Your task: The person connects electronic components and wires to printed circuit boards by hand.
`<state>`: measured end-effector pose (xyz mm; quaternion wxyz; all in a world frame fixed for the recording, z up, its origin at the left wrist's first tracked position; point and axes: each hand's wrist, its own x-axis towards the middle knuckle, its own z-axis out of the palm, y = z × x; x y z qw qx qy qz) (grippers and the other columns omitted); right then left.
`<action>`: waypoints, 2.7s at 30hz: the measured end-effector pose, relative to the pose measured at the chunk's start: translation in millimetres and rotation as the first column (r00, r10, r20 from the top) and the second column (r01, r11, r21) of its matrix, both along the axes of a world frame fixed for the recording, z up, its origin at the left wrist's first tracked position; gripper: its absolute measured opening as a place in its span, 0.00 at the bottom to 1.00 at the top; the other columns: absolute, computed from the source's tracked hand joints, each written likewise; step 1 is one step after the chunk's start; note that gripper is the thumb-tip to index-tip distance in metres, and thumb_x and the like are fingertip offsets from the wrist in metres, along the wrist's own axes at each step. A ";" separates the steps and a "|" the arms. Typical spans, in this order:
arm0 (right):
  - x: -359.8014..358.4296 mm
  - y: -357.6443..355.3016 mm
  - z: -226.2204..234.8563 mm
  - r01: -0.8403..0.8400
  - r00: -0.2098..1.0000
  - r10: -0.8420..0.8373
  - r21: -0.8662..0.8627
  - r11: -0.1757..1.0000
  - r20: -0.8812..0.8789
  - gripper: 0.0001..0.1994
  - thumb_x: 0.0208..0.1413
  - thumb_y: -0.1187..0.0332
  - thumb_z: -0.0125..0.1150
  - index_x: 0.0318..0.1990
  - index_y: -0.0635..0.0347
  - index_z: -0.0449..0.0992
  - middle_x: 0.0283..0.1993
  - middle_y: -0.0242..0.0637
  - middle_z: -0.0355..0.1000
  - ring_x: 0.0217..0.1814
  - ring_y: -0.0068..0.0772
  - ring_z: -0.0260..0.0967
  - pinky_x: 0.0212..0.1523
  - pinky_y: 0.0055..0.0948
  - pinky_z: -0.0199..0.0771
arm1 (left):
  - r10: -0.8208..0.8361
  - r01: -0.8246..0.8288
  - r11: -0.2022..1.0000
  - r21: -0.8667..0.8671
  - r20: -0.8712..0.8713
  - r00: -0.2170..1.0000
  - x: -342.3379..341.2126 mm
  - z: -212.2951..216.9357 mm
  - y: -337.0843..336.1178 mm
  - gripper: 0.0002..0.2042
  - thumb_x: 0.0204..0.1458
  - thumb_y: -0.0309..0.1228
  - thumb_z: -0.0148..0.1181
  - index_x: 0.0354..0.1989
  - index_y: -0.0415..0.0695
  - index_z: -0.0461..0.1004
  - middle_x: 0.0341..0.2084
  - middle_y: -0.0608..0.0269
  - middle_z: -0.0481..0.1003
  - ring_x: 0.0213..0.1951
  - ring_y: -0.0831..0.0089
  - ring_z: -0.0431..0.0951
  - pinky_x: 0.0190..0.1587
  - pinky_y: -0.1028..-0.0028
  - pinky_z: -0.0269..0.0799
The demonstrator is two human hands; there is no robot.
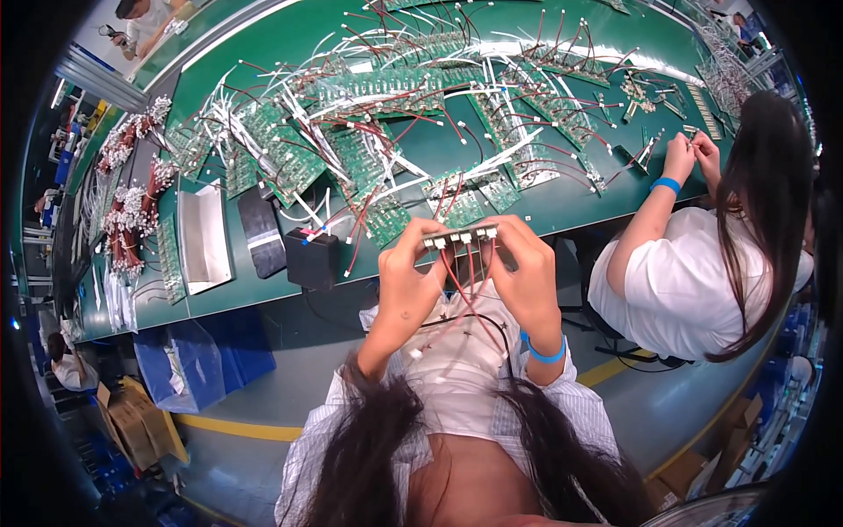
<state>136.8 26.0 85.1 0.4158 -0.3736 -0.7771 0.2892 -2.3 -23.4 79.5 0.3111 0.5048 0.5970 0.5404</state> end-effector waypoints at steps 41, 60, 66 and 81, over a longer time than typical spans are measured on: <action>76.7 41.7 -83.6 0.561 0.802 -0.597 -0.370 0.740 0.021 0.10 0.48 0.68 0.57 0.27 0.67 0.67 0.13 0.29 0.60 0.16 0.14 0.55 0.18 0.19 0.54 | 0.101 -0.103 0.994 -0.027 0.550 0.829 -19.6 7.7 -4.7 0.14 0.53 0.26 0.45 0.47 0.37 0.56 0.30 0.52 0.72 0.25 0.71 0.73 0.32 0.75 0.68; 104.0 22.1 -84.1 0.526 0.813 -0.573 -0.293 0.798 -0.104 0.07 0.49 0.75 0.53 0.36 0.63 0.73 0.23 0.29 0.67 0.23 0.14 0.56 0.23 0.16 0.56 | -0.014 0.063 0.996 -0.064 0.579 0.815 -20.3 -1.3 -6.2 0.21 0.52 0.25 0.43 0.55 0.38 0.48 0.34 0.48 0.71 0.35 0.68 0.74 0.30 0.75 0.69; 127.7 13.0 -96.5 0.637 0.672 -0.715 -0.343 0.690 -0.192 0.08 0.52 0.75 0.51 0.37 0.67 0.72 0.27 0.29 0.68 0.24 0.13 0.60 0.23 0.14 0.57 | -0.012 0.051 0.998 -0.045 0.624 0.781 -17.4 -0.5 -2.9 0.16 0.54 0.25 0.44 0.50 0.38 0.51 0.32 0.48 0.73 0.29 0.73 0.74 0.28 0.78 0.69; 63.1 112.6 -91.5 0.652 0.693 -0.704 -0.280 0.704 -0.155 0.09 0.50 0.71 0.54 0.37 0.65 0.72 0.24 0.35 0.70 0.20 0.22 0.65 0.25 0.20 0.65 | -0.030 0.098 0.992 -0.075 0.626 0.779 -19.2 -4.3 -8.5 0.17 0.52 0.26 0.45 0.50 0.37 0.54 0.36 0.48 0.71 0.35 0.67 0.74 0.30 0.75 0.70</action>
